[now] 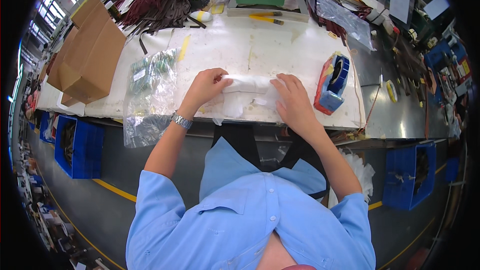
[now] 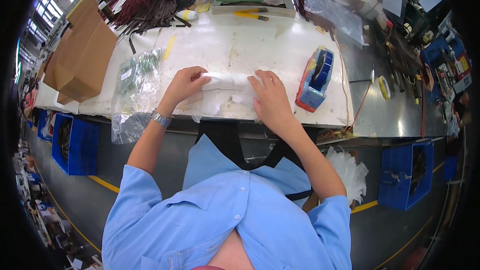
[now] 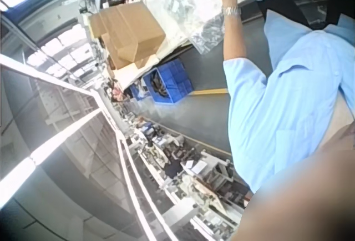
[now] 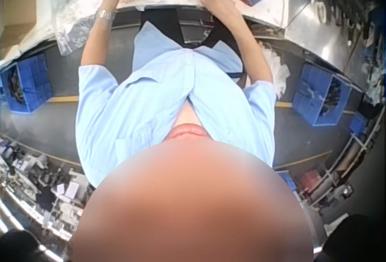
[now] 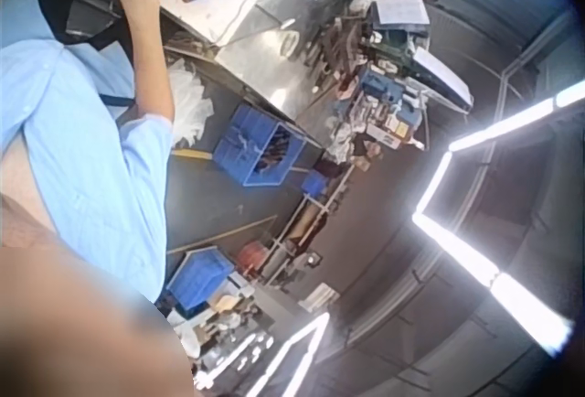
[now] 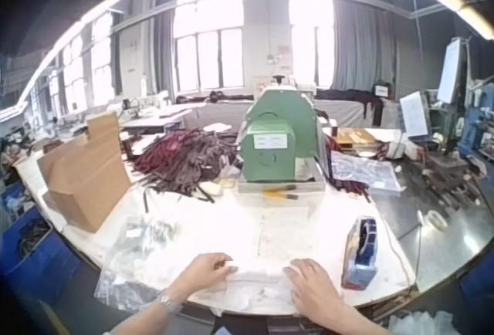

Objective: Applying protective blue tape to gold-colored metal buckles at a workbench.

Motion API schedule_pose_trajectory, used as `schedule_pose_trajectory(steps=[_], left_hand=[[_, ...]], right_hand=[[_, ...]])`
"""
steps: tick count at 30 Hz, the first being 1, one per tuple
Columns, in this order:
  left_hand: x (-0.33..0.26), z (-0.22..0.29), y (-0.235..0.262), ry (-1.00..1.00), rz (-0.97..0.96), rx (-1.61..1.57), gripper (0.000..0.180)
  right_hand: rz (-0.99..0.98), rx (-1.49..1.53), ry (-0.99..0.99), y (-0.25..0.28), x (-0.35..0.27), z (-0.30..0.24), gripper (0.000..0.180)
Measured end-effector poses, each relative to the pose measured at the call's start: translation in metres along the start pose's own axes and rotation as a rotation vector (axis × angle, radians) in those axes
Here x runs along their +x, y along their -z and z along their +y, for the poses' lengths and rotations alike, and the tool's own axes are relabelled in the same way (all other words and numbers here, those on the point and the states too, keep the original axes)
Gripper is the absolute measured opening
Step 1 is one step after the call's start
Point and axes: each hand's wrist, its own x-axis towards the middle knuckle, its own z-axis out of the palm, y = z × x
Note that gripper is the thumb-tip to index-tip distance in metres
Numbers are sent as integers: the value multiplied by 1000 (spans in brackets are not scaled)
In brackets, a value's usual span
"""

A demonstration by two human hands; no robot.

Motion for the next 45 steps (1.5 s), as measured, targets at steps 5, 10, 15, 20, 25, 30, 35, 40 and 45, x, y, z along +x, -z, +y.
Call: schedule_pose_trajectory(steps=[5,10,15,20,25,30,35,40,45], left_hand=[[23,10,-20,-22,141,350,20],[8,36,-16,-393,384,392,16],[4,30,-10,-442,110,268,17],[57,5,-20,-293,138,180,19],[57,6,-16,-394,374,268,20],[52,-8,-8,-390,177,237,21],[85,-15,-30,-261,219,166,17],[67,-6,-25,-350,261,161,22],[60,-16,-16,-373,176,107,31]], right_hand=[[-56,-79,188,-33,-37,-15,49],[-132,104,143,-2,-49,-39,42],[189,37,113,8,0,-28,42],[285,-35,-107,-46,49,46,39],[362,-31,-135,-50,80,54,40],[301,-32,-51,-57,81,56,37],[294,-120,-152,-63,83,93,33],[127,-6,-295,-54,107,86,36],[15,111,-144,-43,94,78,41]])
